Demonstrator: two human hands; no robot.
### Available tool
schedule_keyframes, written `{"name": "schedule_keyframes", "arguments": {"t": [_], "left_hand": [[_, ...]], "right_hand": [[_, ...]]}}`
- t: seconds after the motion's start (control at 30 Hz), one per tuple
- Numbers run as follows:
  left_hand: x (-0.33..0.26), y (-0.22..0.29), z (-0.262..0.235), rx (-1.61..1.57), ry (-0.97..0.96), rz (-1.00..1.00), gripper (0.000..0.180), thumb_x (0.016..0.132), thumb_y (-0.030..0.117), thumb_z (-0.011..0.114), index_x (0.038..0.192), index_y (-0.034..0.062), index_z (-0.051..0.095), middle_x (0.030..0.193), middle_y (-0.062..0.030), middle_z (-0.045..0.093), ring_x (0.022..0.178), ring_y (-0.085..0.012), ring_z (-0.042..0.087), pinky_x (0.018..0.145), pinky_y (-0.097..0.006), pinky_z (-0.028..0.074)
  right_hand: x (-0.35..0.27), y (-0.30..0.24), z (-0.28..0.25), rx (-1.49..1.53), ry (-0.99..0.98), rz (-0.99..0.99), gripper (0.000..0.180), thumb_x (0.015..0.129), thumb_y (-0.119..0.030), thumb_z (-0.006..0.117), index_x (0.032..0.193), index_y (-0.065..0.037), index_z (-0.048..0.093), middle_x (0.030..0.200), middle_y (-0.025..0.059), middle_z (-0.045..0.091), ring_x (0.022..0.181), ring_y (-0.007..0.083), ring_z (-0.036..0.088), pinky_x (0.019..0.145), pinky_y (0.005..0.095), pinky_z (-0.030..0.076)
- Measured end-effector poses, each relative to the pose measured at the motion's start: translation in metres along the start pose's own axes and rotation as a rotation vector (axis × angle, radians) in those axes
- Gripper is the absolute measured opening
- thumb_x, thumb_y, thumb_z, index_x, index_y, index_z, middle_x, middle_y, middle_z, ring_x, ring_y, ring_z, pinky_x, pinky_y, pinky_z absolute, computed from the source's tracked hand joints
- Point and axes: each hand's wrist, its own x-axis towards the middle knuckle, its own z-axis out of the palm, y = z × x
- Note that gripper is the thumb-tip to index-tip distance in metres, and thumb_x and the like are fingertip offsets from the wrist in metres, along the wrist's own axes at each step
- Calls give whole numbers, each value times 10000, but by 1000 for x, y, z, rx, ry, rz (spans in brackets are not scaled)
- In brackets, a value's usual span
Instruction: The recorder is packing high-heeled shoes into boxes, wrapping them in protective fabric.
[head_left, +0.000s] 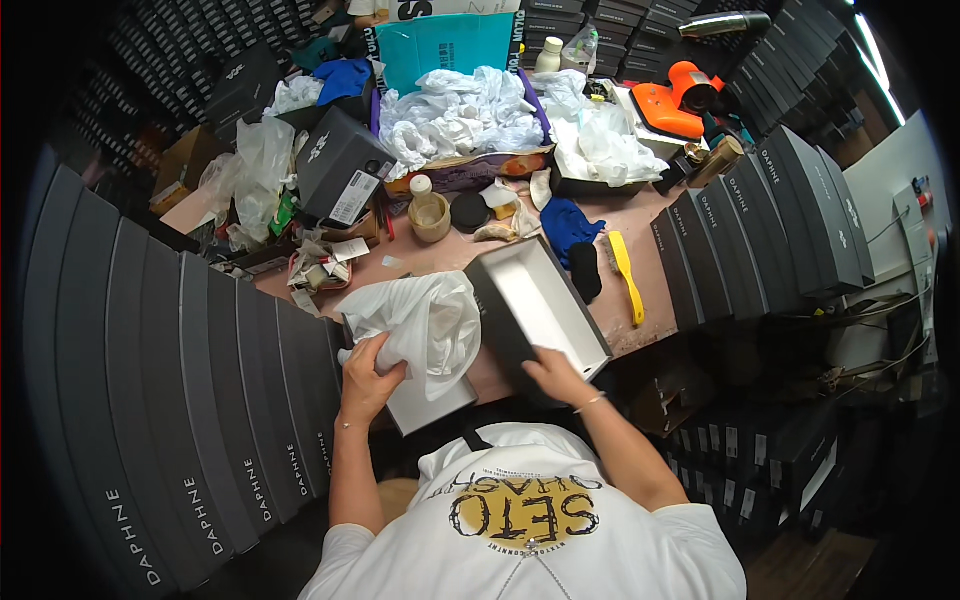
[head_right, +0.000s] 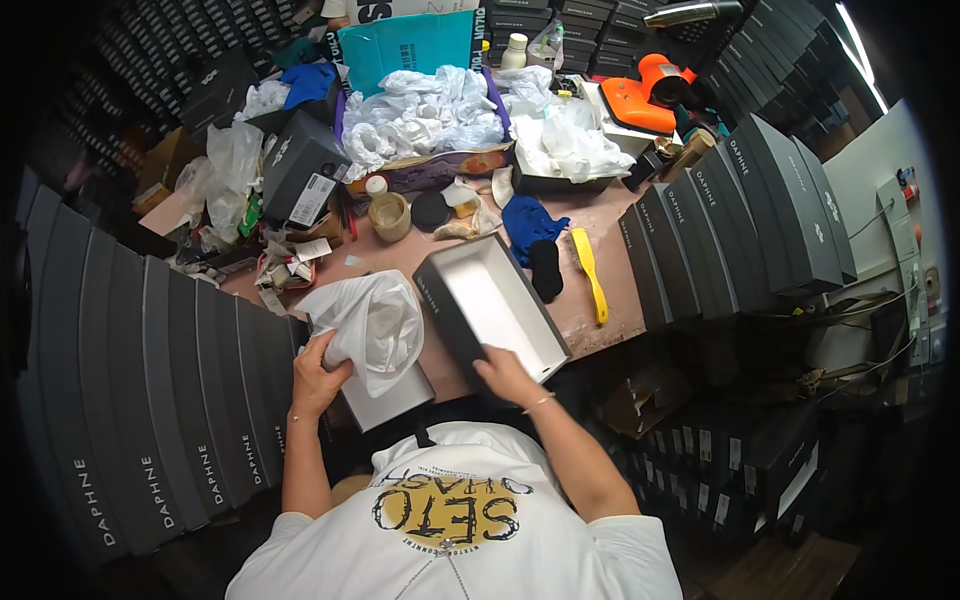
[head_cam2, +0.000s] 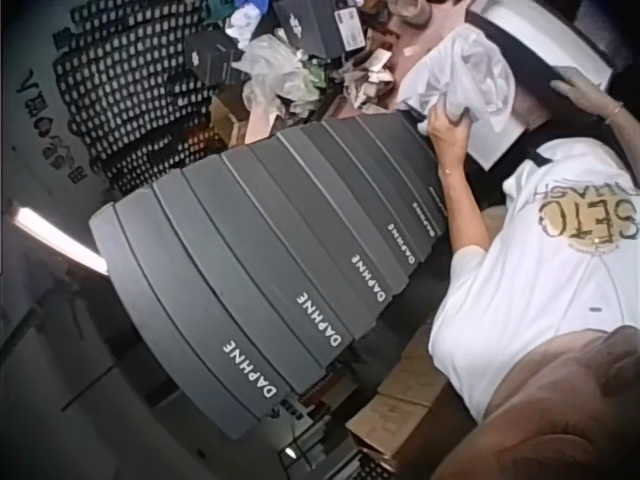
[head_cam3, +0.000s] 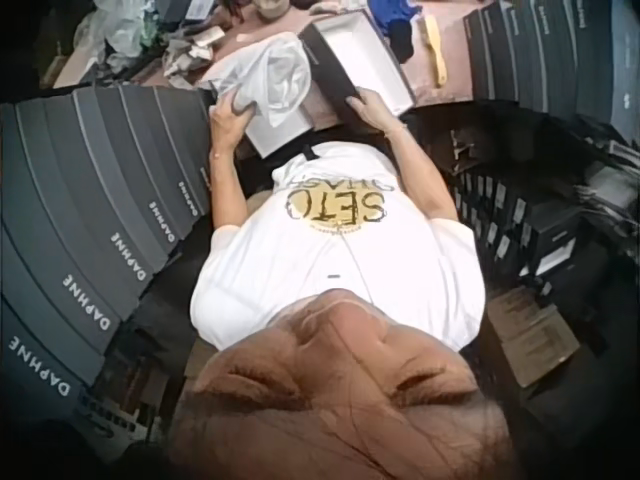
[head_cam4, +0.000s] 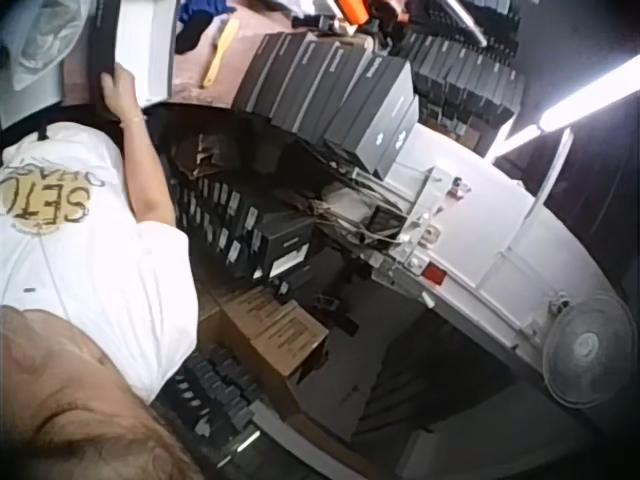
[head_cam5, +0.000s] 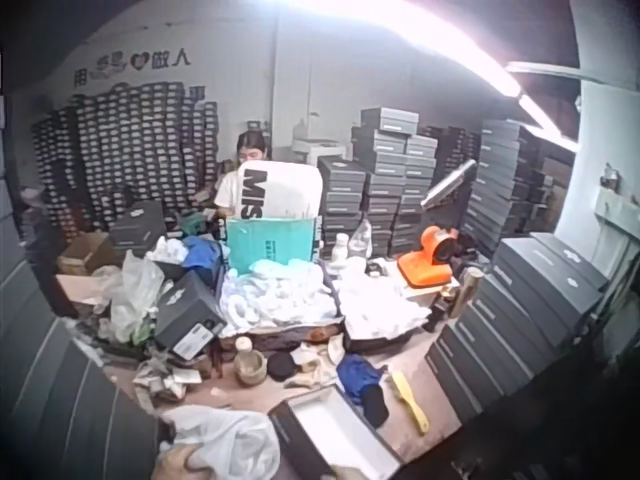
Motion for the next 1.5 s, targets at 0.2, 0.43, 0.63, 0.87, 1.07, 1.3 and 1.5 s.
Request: {"name": "schedule_keyframes", "arguments": {"t": [0.2, 0.43, 0.63, 0.87, 1.07, 1.3, 1.5], "left_hand": [[-4, 3, -5, -47, 55, -66, 479, 654, 96, 743, 1092, -36, 598, 1015, -202, 636, 931, -353, 629, 818, -374, 494], [2, 13, -9, -33, 62, -59, 481, 653, 85, 738, 1095, -41, 595, 1020, -203, 636, 941, -352, 630, 823, -365, 496], [1, 23, -13, -14, 181, 24, 501, 617, 35, 726, 1092, -42, 586, 1025, -203, 631, 952, -362, 629, 838, -374, 495], [3, 42, -8, 48, 214, 154, 521, 559, 8, 761, 1046, -39, 582, 1033, -207, 625, 977, -379, 616, 861, -389, 491], [1, 46, 0, 49, 90, 171, 522, 542, -4, 747, 1036, -38, 582, 1020, -198, 624, 986, -378, 603, 891, -399, 477], [12, 55, 22, -26, -82, 266, 547, 537, 7, 740, 1059, -13, 579, 1021, -170, 626, 987, -360, 596, 935, -429, 447], [22, 60, 33, -24, -181, 378, 578, 550, 56, 780, 1093, 8, 586, 1055, -154, 627, 1006, -332, 593, 978, -455, 420]], "right_hand": [[-77, -32, -111, 1734, 86, 10, 448, 915, -256, 554, 1257, 28, 496, 1209, 181, 590, 1105, 303, 594, 937, 429, 505], [-68, 43, -18, 1390, 164, 340, 421, 910, -174, 603, 1271, 10, 488, 1152, 79, 616, 1052, 192, 592, 946, 331, 466], [-26, -57, -64, 179, -243, -29, 357, 872, -124, 594, 1202, -3, 531, 1019, 150, 656, 891, 239, 653, 774, 332, 513], [-16, 38, 51, -155, -234, 78, 347, 856, -204, 602, 1153, -30, 560, 932, 180, 660, 855, 350, 639, 748, 414, 518], [-17, 50, 35, 140, -311, 216, 430, 774, -279, 761, 1081, -21, 605, 843, 103, 653, 815, 203, 628, 766, 315, 502], [-30, 70, 56, 332, -183, 135, 416, 713, -318, 809, 913, -14, 606, 825, 94, 646, 796, 191, 619, 745, 306, 499], [-36, 41, 38, 321, -162, 190, 368, 742, -258, 793, 941, 3, 627, 834, 98, 657, 763, 172, 610, 727, 293, 499]]}}
